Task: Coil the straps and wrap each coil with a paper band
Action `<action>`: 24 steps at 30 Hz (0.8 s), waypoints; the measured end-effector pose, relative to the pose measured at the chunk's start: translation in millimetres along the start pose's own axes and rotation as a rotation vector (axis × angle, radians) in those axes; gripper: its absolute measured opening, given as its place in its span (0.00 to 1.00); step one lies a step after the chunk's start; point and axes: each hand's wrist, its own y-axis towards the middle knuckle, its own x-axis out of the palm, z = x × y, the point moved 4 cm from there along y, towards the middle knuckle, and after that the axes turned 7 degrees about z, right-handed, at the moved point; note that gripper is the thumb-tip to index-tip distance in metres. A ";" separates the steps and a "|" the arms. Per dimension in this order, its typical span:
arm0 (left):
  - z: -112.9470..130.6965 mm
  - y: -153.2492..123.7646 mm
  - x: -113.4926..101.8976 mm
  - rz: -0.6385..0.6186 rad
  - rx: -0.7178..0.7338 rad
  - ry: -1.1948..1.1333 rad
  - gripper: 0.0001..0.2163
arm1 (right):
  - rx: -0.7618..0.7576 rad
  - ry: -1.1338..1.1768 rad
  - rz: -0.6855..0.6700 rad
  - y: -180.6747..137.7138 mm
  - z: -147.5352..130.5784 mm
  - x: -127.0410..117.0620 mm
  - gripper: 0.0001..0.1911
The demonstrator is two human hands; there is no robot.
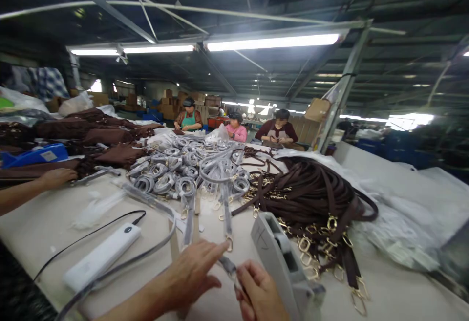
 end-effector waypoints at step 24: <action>-21.2 5.4 -39.0 -0.026 -0.460 -0.793 0.03 | 0.202 0.574 -0.464 -44.5 -84.5 37.8 0.14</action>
